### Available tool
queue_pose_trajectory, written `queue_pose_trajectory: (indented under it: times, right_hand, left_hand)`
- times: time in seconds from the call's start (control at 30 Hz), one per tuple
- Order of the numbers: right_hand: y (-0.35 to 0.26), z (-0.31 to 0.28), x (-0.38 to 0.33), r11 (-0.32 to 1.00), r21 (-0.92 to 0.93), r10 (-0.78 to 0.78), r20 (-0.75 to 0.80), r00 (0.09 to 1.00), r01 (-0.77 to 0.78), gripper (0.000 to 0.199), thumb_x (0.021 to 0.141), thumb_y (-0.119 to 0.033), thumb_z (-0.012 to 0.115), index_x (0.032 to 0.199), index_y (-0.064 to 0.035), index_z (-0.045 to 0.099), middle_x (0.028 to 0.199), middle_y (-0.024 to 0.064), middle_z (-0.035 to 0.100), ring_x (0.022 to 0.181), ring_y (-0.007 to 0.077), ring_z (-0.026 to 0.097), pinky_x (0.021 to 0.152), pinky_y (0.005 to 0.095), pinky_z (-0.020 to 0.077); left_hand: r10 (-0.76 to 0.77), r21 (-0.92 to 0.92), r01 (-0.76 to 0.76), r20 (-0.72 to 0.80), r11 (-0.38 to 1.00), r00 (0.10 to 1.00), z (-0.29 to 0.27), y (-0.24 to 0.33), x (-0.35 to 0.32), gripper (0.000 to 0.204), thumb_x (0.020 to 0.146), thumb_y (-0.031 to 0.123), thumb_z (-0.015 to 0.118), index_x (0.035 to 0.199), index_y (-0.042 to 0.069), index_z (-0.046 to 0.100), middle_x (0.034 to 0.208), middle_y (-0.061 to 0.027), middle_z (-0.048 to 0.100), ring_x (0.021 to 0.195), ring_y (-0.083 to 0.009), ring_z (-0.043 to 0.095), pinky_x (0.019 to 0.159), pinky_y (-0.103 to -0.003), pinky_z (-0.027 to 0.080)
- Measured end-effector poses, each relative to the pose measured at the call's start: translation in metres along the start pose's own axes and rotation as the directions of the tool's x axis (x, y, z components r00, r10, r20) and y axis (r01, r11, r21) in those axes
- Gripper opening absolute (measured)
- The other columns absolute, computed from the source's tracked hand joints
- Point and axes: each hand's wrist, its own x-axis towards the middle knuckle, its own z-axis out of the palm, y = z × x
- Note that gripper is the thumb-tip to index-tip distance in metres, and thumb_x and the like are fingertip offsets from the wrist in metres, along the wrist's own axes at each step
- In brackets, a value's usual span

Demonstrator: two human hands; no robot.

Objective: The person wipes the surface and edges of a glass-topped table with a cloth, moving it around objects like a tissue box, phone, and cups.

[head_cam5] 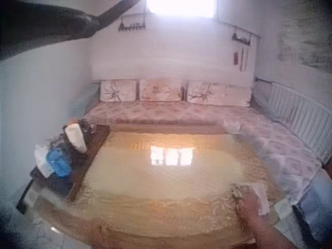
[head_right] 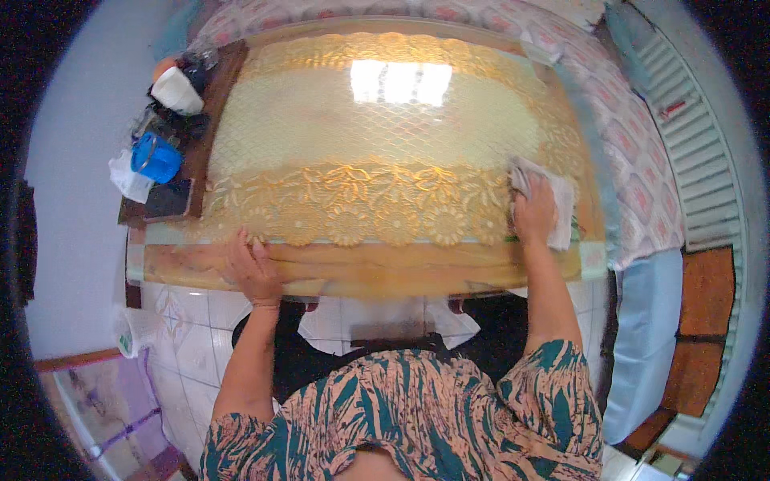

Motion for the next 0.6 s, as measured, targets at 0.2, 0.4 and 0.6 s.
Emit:
queue_pose_trajectory:
  times: [0.2, 0.4, 0.6]
  right_hand:
    - [-0.096, -0.014, -0.094, 0.960, 0.139, -0.240, -0.041, 0.970, 0.243, 0.049, 0.082, -0.026, 0.058, 0.129, -0.0155, 0.056, 0.142, 0.0187, 0.042, 0.132, 0.0354, 0.037, 0.109, 0.0484, 0.0283]
    - [-0.206, -0.026, -0.181, 0.594, 0.511, -0.656, -0.138, 0.742, 0.621, 0.056, 0.071, -0.026, 0.066, 0.125, -0.0131, 0.058, 0.138, 0.0151, 0.048, 0.132, 0.0279, 0.041, 0.109, 0.0460, 0.0281]
    - [-0.061, -0.028, -0.128, 0.819, 0.378, -0.434, -0.085, 0.897, 0.432, 0.058, 0.071, -0.023, 0.065, 0.127, -0.0118, 0.056, 0.137, 0.0119, 0.050, 0.130, 0.0263, 0.044, 0.107, 0.0442, 0.0310]
  left_hand:
    - [-0.033, -0.001, 0.033, 0.029, 0.999, 0.999, 0.003, -0.020, -0.004, 0.033, 0.094, 0.023, 0.049, 0.115, -0.002, 0.056, 0.116, -0.0197, 0.059, 0.110, -0.0364, 0.053, 0.098, -0.044, 0.038]
    - [0.036, 0.120, -0.051, 0.122, 0.992, 0.992, 0.017, -0.029, 0.005, 0.035, 0.093, 0.024, 0.051, 0.115, -0.003, 0.057, 0.115, -0.0211, 0.059, 0.108, -0.0369, 0.054, 0.095, -0.043, 0.041]
    - [0.019, 0.094, -0.037, 0.188, 0.995, 0.982, 0.025, -0.028, 0.003, 0.041, 0.088, 0.020, 0.057, 0.119, -0.006, 0.052, 0.119, -0.0270, 0.055, 0.115, -0.0417, 0.049, 0.101, -0.046, 0.036]
